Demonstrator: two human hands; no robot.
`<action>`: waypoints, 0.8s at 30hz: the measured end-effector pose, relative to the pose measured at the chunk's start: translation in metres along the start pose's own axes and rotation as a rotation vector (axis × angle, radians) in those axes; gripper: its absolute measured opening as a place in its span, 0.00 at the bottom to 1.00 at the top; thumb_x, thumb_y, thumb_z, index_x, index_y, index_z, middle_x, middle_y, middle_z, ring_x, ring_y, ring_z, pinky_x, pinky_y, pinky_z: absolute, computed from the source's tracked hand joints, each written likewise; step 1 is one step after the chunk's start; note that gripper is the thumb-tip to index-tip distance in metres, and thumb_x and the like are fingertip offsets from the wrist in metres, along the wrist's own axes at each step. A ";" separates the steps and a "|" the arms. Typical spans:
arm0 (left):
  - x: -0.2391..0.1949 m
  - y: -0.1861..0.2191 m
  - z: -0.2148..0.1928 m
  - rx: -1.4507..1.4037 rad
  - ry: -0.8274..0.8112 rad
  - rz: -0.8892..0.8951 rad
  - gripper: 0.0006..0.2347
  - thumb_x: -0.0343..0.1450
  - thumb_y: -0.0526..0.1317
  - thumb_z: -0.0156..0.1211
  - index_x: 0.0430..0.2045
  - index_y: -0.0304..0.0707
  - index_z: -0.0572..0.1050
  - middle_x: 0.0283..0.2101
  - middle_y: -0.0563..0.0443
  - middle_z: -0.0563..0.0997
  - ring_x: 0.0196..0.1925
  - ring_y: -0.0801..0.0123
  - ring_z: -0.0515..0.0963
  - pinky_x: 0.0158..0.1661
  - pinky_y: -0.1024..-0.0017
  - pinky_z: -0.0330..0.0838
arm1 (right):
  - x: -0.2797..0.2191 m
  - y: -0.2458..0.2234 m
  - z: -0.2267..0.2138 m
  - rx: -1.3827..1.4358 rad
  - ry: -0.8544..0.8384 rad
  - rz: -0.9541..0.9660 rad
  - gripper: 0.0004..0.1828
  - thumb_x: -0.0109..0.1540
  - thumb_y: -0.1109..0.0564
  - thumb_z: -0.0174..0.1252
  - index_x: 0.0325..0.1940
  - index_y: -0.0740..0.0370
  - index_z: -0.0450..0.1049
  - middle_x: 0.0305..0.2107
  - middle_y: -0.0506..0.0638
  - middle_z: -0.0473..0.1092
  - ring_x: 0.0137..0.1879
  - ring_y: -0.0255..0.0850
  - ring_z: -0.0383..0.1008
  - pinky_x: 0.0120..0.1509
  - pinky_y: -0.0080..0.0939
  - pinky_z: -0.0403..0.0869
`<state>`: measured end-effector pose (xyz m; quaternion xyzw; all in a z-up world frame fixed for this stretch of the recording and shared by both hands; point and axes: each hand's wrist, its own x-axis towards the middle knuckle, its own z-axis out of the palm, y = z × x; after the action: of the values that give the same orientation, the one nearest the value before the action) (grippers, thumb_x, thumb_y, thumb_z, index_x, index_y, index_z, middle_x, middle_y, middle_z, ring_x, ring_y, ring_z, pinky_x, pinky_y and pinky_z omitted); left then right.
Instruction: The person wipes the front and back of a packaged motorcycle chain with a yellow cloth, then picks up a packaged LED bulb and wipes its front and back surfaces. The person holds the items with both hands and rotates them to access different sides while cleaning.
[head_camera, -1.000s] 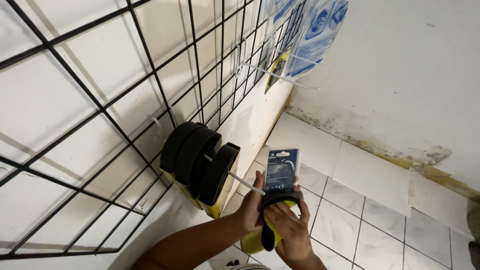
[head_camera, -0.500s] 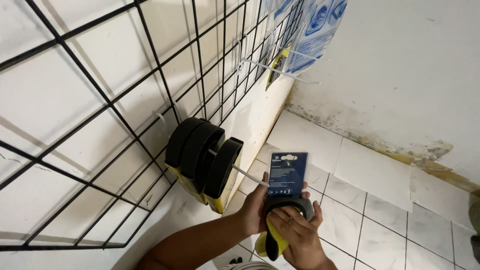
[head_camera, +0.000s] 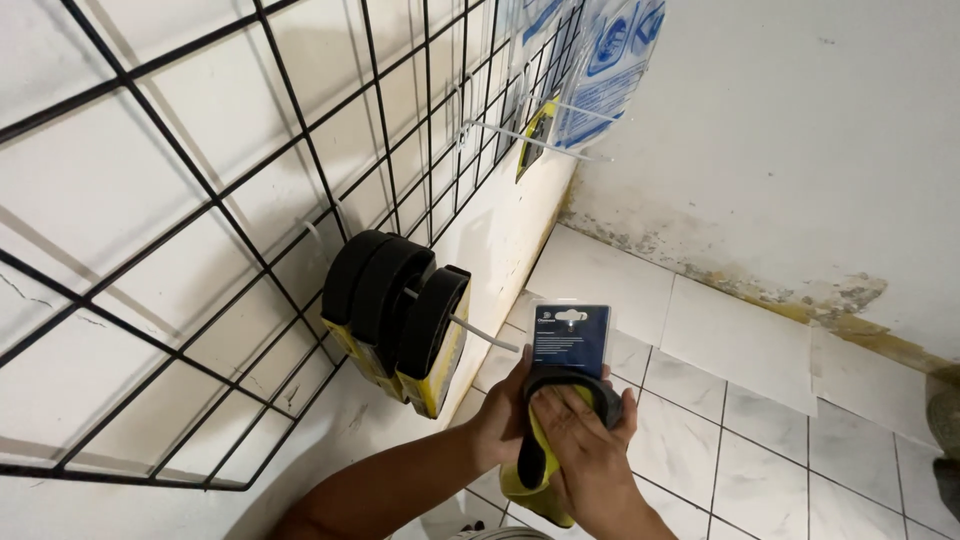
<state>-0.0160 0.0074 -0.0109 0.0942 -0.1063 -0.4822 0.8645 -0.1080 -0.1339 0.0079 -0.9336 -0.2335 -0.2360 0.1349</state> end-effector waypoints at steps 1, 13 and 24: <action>0.000 0.003 0.005 0.088 -0.029 0.021 0.33 0.76 0.65 0.40 0.70 0.40 0.62 0.64 0.46 0.73 0.64 0.64 0.75 0.67 0.65 0.68 | -0.004 0.000 0.003 0.007 -0.024 -0.007 0.32 0.56 0.58 0.54 0.66 0.60 0.69 0.59 0.50 0.72 0.71 0.42 0.64 0.74 0.75 0.28; -0.011 0.021 0.025 0.295 -0.001 0.065 0.29 0.79 0.59 0.39 0.67 0.36 0.65 0.60 0.46 0.77 0.60 0.66 0.77 0.63 0.67 0.71 | 0.011 -0.003 -0.003 0.004 -0.043 -0.062 0.36 0.52 0.58 0.58 0.66 0.65 0.66 0.59 0.55 0.71 0.71 0.46 0.62 0.74 0.79 0.27; -0.007 0.005 -0.012 0.211 0.453 0.072 0.20 0.77 0.55 0.49 0.47 0.38 0.75 0.45 0.50 0.78 0.43 0.72 0.71 0.48 0.72 0.66 | 0.035 -0.002 -0.011 0.009 0.018 -0.021 0.38 0.51 0.58 0.56 0.66 0.67 0.65 0.61 0.57 0.69 0.72 0.49 0.62 0.75 0.78 0.26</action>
<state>-0.0128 0.0167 -0.0220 0.2858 0.0371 -0.4041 0.8681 -0.0859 -0.1233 0.0347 -0.9283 -0.2432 -0.2448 0.1387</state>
